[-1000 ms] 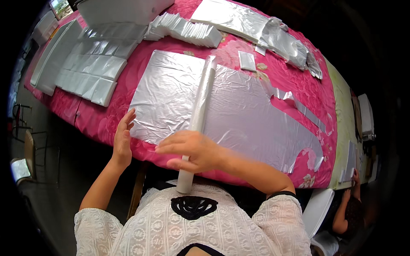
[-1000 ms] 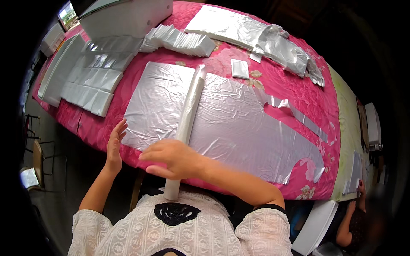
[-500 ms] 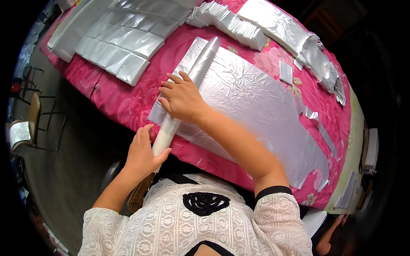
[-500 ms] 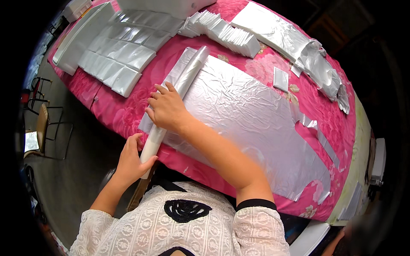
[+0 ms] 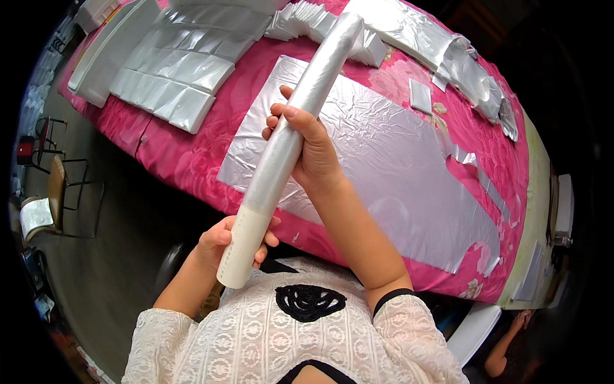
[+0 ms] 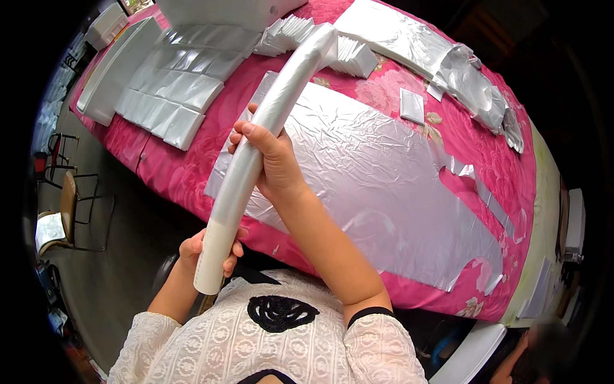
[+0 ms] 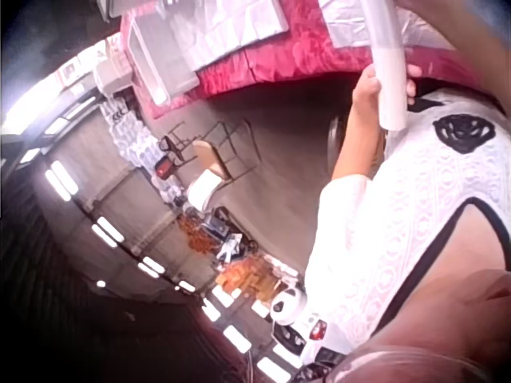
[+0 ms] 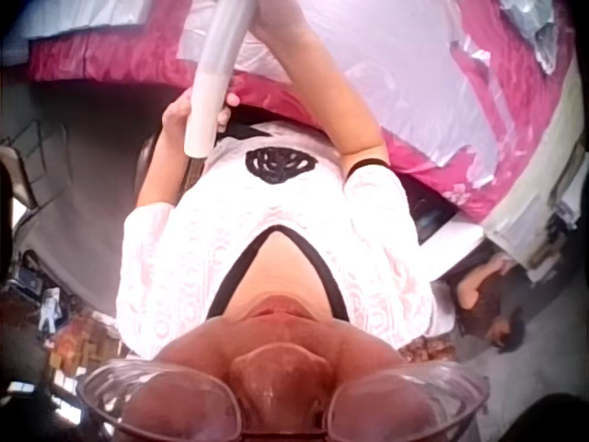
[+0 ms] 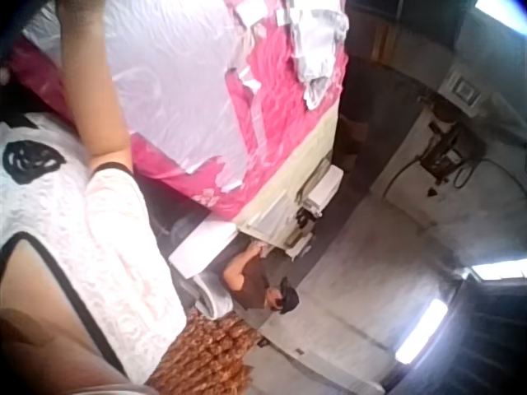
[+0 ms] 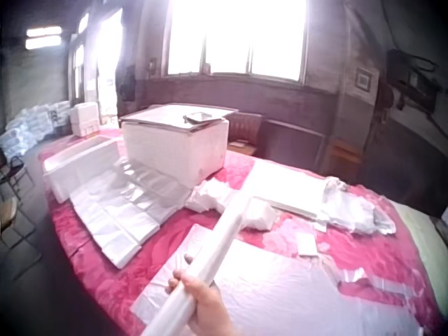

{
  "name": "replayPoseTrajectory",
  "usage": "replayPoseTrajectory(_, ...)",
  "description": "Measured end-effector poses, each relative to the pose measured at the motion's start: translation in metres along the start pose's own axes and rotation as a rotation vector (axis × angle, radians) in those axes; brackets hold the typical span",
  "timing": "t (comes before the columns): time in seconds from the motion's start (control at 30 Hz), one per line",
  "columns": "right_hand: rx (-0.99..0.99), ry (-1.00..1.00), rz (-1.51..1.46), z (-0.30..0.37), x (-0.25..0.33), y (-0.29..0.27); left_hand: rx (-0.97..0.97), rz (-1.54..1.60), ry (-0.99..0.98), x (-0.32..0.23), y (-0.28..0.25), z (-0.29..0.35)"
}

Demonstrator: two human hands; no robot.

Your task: The person wraps small white rectangular items in clear plastic film. They unroll a sheet of film, place an item on it, fold the film over the item, and smooth it out. The wrapped items are stacked on the table. The person repeats this process for multiple items.

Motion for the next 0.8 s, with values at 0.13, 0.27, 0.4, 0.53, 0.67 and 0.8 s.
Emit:
replayPoseTrajectory(0.13,-0.123,-0.181,0.239,0.015,0.039,-0.011,-0.255,-0.590,0.199,-0.002,0.009,-0.023)
replayPoseTrajectory(0.27,-0.105,-0.211,0.199,0.029,0.053,-0.022,-0.125,-0.575,0.082,0.011,0.037,-0.031)
replayPoseTrajectory(0.4,-0.101,-0.183,0.119,0.043,0.051,-0.030,-0.059,-0.455,-0.019,0.026,0.047,-0.035)
replayPoseTrajectory(0.53,-0.120,-0.154,0.094,0.052,0.045,-0.037,0.011,-0.325,-0.069,0.037,0.052,-0.036)
replayPoseTrajectory(0.67,-0.150,-0.126,0.101,0.058,0.042,-0.038,0.133,-0.294,-0.101,0.040,0.052,-0.038)
replayPoseTrajectory(0.8,-0.314,-0.170,0.280,0.058,0.032,-0.058,-0.121,-0.535,0.171,0.024,0.048,-0.051)
Point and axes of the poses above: each hand's wrist, its own z-axis away from the middle knuckle, its own y-axis out of the palm, x = y × z, the point moved 7 cm from there along -z, towards the middle knuckle, and after that the axes turned 14 degrees about -x, right-handed, at the moved point
